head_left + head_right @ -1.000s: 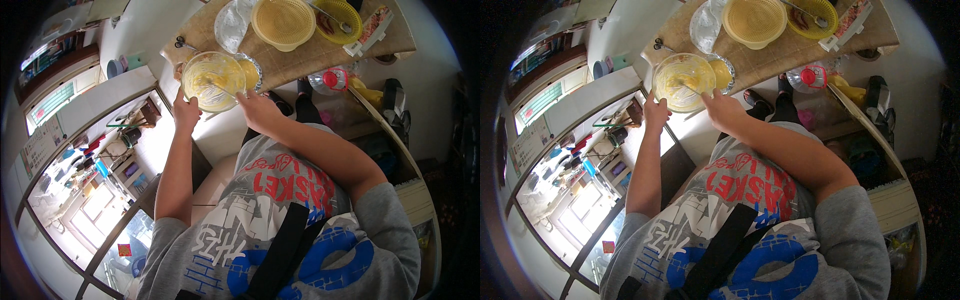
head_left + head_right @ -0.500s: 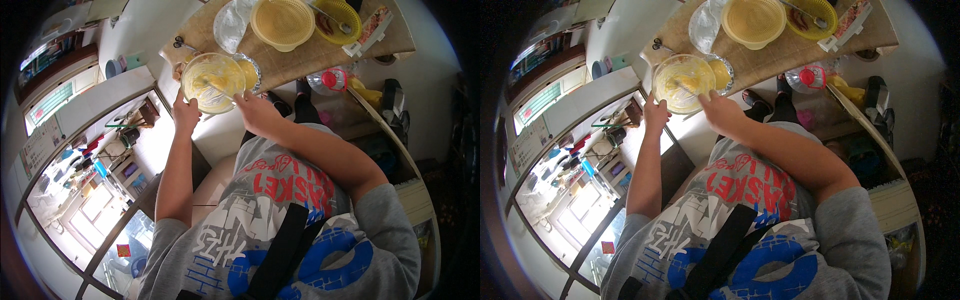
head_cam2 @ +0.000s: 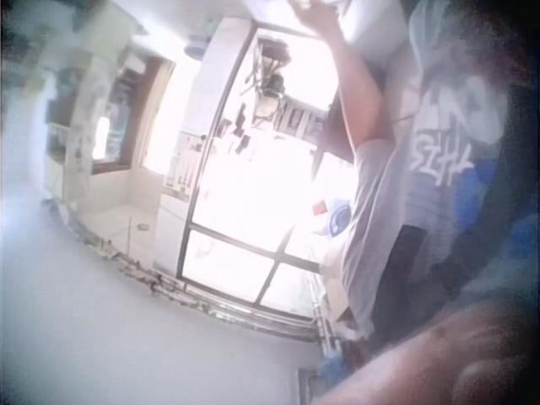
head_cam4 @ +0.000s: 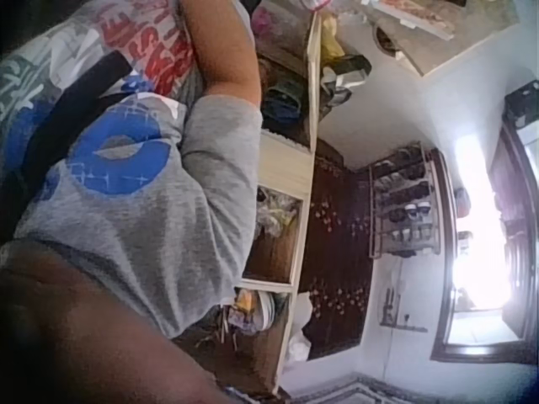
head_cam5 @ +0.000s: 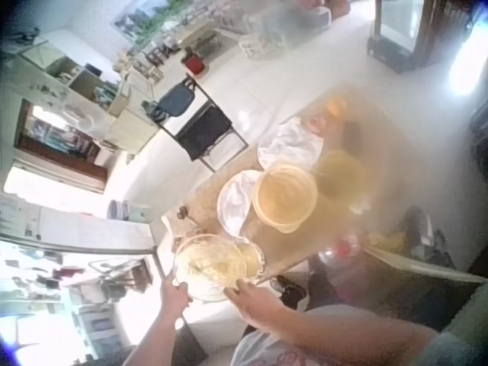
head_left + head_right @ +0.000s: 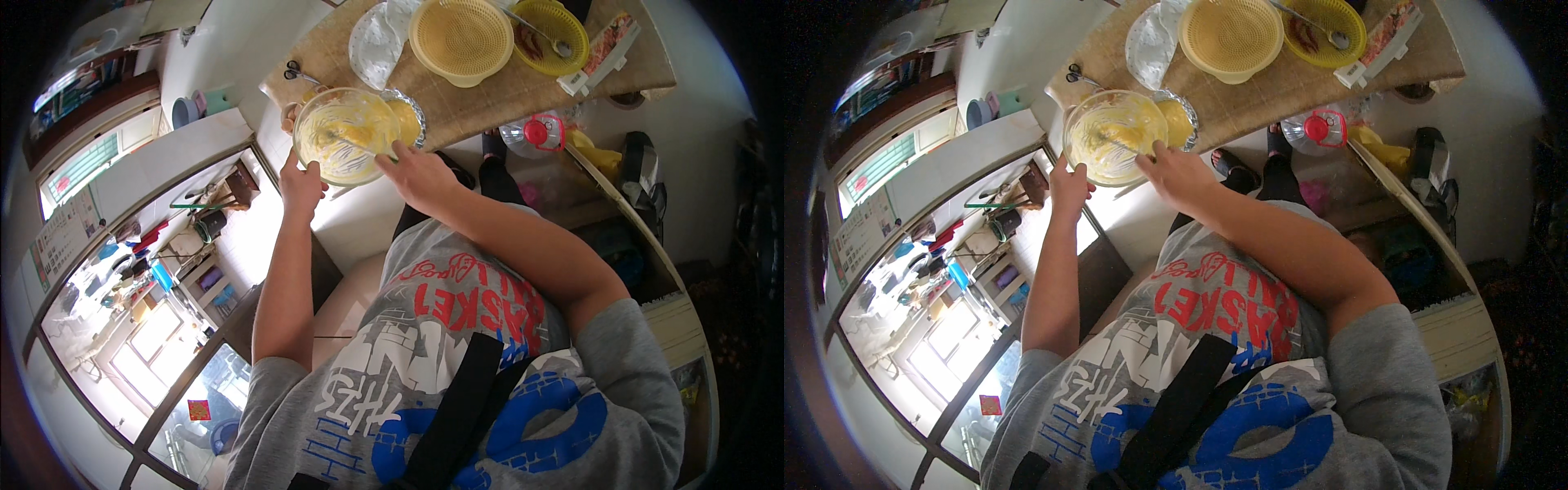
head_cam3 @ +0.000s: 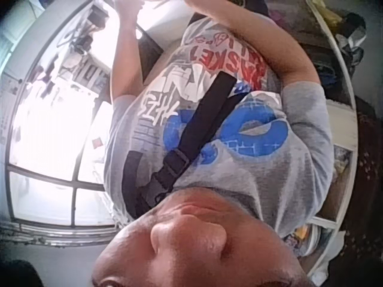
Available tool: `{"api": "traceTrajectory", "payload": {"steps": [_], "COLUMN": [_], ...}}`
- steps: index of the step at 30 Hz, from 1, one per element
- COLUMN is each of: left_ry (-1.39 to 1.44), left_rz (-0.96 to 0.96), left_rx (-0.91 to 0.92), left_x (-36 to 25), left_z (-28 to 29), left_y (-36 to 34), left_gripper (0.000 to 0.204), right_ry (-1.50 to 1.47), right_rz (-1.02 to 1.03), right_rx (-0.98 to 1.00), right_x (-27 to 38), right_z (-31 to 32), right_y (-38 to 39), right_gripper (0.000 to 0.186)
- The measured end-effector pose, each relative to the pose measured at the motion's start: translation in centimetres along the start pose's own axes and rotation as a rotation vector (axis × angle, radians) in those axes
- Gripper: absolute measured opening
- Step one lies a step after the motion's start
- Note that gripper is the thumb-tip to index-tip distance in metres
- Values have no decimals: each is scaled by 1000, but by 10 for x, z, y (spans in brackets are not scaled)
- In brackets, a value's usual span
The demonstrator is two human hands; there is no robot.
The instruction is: The person whisks a yellow mixture, likely eggs, in a clear glass bowl using a green-handled whisk. They hold the bowl steady with their left hand while whisking with their right hand. The person occasionally scrapes the sides of the bowl to incorporate the mixture.
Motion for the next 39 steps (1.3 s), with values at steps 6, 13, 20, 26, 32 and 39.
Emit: {"api": "traceTrajectory", "payload": {"steps": [6, 13, 20, 26, 32, 39], "left_ry": [-36, -125, -153, -169, -304, -351], "left_rz": [-20, -91, -159, -170, -227, -229], "left_rx": [-36, -23, -25, -2, -77, -74], "left_x": [-6, -12, -23, -20, -5, -19], "left_z": [4, -2, -3, -4, 1, 1], "left_y": [4, 4, 9, 7, -8, -1], "left_gripper": [59, 57, 58, 60, 64, 66], "right_ry": [21, 2, 16, 272, 379, 477], "right_rz": [-52, -99, 11, 74, 234, 222], "right_rx": [63, 75, 86, 95, 97, 133], "right_x": [-2, -7, -8, -30, -28, -46], "right_z": [13, 18, 41, 53, 90, 92], "right_y": [2, -24, -33, -59, -81, -102], "right_gripper": [39, 23, 16, 19, 19, 16]}}
Point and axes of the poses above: each hand's wrist, its own y-axis away from the middle knuckle, its own z-axis out of the back of the hand, x = y × z, the point moved 9 cm from there along -y, towards the middle knuckle, and after that the axes turned 6 degrees about z, right-handed, at the moved point
